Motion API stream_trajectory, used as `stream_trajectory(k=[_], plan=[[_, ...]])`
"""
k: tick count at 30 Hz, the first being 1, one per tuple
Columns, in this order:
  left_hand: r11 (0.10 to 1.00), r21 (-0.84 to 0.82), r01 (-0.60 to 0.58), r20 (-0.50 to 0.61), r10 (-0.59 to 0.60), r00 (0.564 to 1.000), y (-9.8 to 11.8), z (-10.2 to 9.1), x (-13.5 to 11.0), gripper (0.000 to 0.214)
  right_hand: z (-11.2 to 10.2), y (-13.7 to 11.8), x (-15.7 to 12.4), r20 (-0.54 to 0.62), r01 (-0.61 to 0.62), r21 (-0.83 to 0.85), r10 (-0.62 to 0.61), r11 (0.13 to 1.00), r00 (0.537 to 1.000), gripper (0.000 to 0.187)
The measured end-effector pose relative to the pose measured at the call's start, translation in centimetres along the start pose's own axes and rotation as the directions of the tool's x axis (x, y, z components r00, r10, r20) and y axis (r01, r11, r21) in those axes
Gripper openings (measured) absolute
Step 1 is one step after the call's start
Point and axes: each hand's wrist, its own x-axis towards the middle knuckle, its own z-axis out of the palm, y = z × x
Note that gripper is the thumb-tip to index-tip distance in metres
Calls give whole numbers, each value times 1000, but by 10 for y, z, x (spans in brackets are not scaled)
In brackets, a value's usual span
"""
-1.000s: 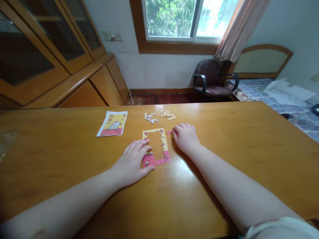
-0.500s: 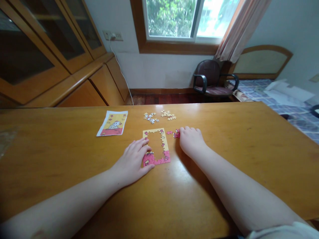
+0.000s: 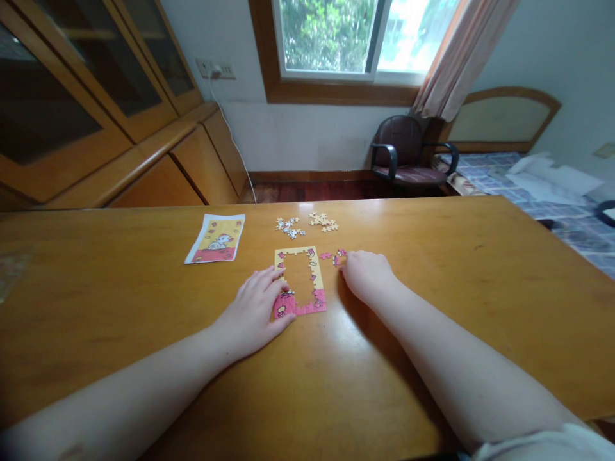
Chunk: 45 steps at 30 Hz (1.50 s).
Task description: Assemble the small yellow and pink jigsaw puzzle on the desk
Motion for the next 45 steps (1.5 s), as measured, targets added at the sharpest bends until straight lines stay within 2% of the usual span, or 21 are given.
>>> stream_trajectory(k=[4, 6, 10, 17, 24, 33, 38, 45], plan=[[1000, 10, 22, -6, -22, 1000, 0, 0, 0, 35, -4, -1, -5, -24, -45, -34, 44, 998, 999, 25], [999, 16, 32, -18, -32, 999, 0, 0, 0, 35, -4, 0, -9, -37, -18, -39, 16, 999, 999, 26], [999, 27, 36, -38, -35, 999, -2, 1, 0, 34, -2, 0, -13, 24, 76, -23, -75, 997, 997, 28], [998, 25, 55, -39, -54, 998, -2, 2, 1, 36, -6, -2, -11, 99, 62, 33, -65, 998, 993, 27], [997, 54, 63, -39, -61, 997, -2, 2, 1, 36, -15, -7, -19, 184, 184, 139, -208, 973, 961, 23], [996, 54, 66, -29, -65, 998, -2, 2, 0, 38, -15, -10, -21, 214, 206, 189, -245, 960, 945, 17], [997, 53, 56, -38, -54, 998, -2, 2, 0, 36, -15, -10, -21, 150, 193, 269, -239, 944, 960, 16], [997, 51, 55, -29, -54, 998, 0, 0, 0, 35, -12, -8, -21, 189, 223, 295, -285, 929, 940, 12]])
